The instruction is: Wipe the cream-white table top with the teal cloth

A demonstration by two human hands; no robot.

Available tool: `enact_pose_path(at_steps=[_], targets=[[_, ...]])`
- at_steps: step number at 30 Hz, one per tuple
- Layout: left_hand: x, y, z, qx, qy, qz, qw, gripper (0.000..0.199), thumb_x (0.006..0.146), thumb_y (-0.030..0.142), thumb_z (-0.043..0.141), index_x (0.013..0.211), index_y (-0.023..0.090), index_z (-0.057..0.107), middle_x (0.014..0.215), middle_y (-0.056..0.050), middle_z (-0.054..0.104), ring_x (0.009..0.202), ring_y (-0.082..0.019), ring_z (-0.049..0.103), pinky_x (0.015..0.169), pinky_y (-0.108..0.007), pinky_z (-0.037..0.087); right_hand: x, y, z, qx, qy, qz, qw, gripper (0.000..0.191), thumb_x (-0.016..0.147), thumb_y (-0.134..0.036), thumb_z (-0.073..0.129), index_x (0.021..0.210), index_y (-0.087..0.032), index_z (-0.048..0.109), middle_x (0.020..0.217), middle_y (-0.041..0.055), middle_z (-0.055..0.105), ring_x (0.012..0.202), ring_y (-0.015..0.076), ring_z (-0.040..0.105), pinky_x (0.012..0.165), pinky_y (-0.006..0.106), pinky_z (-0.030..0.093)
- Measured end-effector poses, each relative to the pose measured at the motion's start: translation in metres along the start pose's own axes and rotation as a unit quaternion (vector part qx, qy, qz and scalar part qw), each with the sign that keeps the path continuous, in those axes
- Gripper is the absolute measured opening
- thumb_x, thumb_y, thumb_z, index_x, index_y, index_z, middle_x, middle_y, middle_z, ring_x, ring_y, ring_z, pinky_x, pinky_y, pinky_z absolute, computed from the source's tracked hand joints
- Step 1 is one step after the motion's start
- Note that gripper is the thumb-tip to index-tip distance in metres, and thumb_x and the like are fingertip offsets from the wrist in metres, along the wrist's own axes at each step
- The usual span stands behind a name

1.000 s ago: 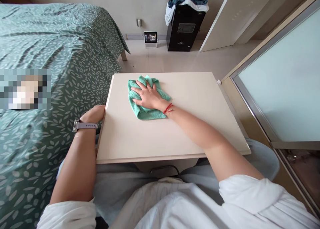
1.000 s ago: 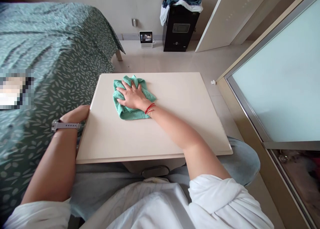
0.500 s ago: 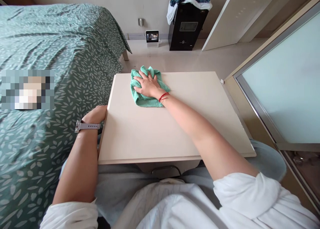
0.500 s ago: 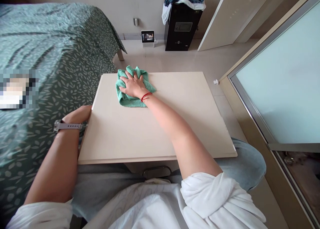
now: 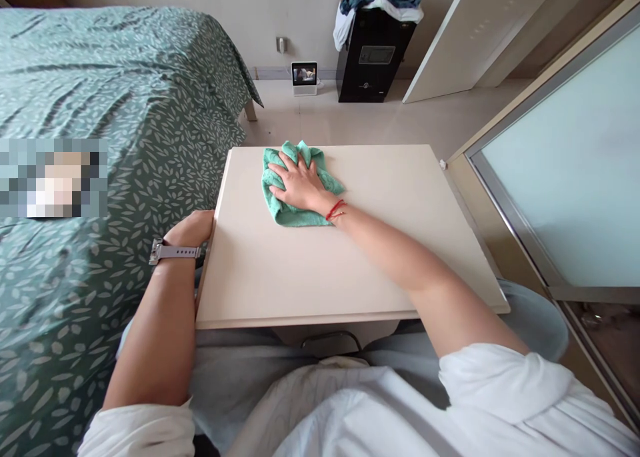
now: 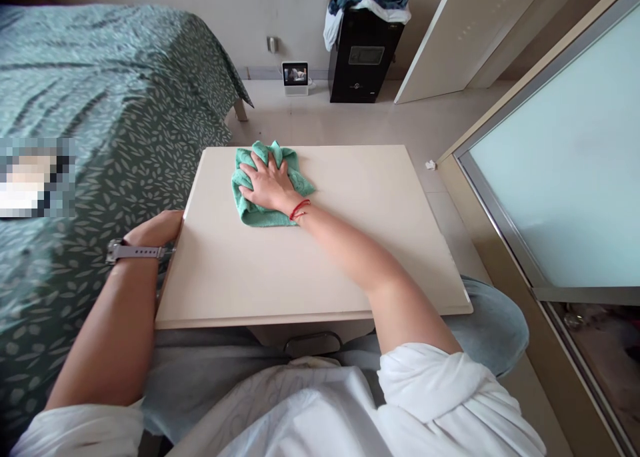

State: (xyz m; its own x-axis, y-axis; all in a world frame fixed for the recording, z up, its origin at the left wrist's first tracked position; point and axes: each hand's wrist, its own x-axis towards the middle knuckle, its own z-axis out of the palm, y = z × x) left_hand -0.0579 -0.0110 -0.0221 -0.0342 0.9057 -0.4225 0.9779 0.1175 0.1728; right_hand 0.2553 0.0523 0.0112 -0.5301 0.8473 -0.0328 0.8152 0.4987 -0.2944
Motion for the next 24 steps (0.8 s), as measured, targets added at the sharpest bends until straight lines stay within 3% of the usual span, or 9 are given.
enact_pose_path(at_steps=[4,9,12,14,17,19,21,24], targets=[[0.0,0.001,-0.004,0.025,-0.036,-0.013,0.999,0.051,0.099,0.049,0.068,0.124,0.014,0.096,0.161,-0.032,0.087,0.159,-0.049,0.082,0.138,-0.057,0.063,-0.042,-0.012,0.004,0.002,-0.014,-0.04,0.999,0.082,0.124,-0.04,0.069,0.203,-0.024,0.056,0.218,0.0196,0.03,0.198,0.0617,0.029,0.152,0.091,0.034],[-0.002,0.005,-0.006,0.04,-0.031,-0.019,0.999,0.05,0.102,0.042,0.066,0.128,0.013,0.097,0.166,-0.031,0.085,0.162,-0.045,0.081,0.14,-0.052,0.062,-0.108,-0.032,0.013,0.0,-0.036,-0.113,0.993,0.082,0.122,-0.041,0.077,0.201,-0.026,0.059,0.216,0.0196,0.037,0.197,0.0598,0.033,0.153,0.087,0.035],[-0.003,0.007,-0.006,0.048,-0.029,-0.026,0.998,0.051,0.106,0.035,0.061,0.133,0.012,0.097,0.161,-0.029,0.088,0.163,-0.043,0.081,0.139,-0.048,0.062,-0.146,-0.04,0.021,-0.006,-0.036,-0.188,0.981,0.081,0.121,-0.047,0.082,0.197,-0.026,0.065,0.21,0.0228,0.047,0.192,0.0596,0.044,0.149,0.089,0.042],[-0.004,0.007,-0.006,0.051,-0.028,-0.019,0.998,0.052,0.109,0.029,0.056,0.136,0.01,0.097,0.159,-0.029,0.089,0.162,-0.042,0.081,0.14,-0.048,0.061,-0.165,-0.042,0.024,-0.014,-0.041,-0.279,0.959,0.075,0.118,-0.051,0.086,0.189,-0.03,0.075,0.204,0.0199,0.057,0.187,0.057,0.053,0.145,0.085,0.05],[-0.005,0.008,-0.008,0.046,-0.019,-0.01,0.999,0.051,0.106,0.022,0.057,0.135,0.01,0.097,0.161,-0.028,0.088,0.163,-0.041,0.081,0.142,-0.047,0.06,-0.178,-0.042,0.021,-0.039,-0.06,-0.46,0.885,0.058,0.114,-0.044,0.09,0.172,-0.039,0.087,0.2,0.007,0.066,0.184,0.0479,0.06,0.138,0.072,0.062],[-0.007,0.009,-0.009,0.046,-0.015,-0.017,0.999,0.05,0.102,0.02,0.06,0.133,0.013,0.098,0.162,-0.025,0.089,0.164,-0.04,0.08,0.142,-0.045,0.06,-0.179,-0.043,0.017,-0.054,-0.074,-0.531,0.843,0.053,0.114,-0.037,0.09,0.166,-0.043,0.091,0.199,0.0001,0.067,0.184,0.0423,0.062,0.136,0.066,0.065],[-0.009,0.011,-0.01,0.047,-0.012,-0.019,0.999,0.051,0.101,0.017,0.058,0.132,0.014,0.099,0.162,-0.023,0.089,0.163,-0.039,0.081,0.142,-0.046,0.06,-0.173,-0.044,0.014,-0.054,-0.089,-0.537,0.837,0.051,0.116,-0.037,0.087,0.165,-0.048,0.091,0.197,-0.003,0.068,0.184,0.0391,0.063,0.136,0.064,0.066],[-0.01,0.012,-0.008,0.046,-0.007,-0.019,0.999,0.056,0.103,0.013,0.051,0.131,0.013,0.099,0.163,-0.024,0.088,0.162,-0.041,0.082,0.141,-0.049,0.061,-0.156,-0.044,0.013,-0.034,-0.099,-0.5,0.86,0.053,0.121,-0.041,0.081,0.173,-0.047,0.087,0.197,-0.0002,0.068,0.186,0.0401,0.061,0.138,0.066,0.065]])
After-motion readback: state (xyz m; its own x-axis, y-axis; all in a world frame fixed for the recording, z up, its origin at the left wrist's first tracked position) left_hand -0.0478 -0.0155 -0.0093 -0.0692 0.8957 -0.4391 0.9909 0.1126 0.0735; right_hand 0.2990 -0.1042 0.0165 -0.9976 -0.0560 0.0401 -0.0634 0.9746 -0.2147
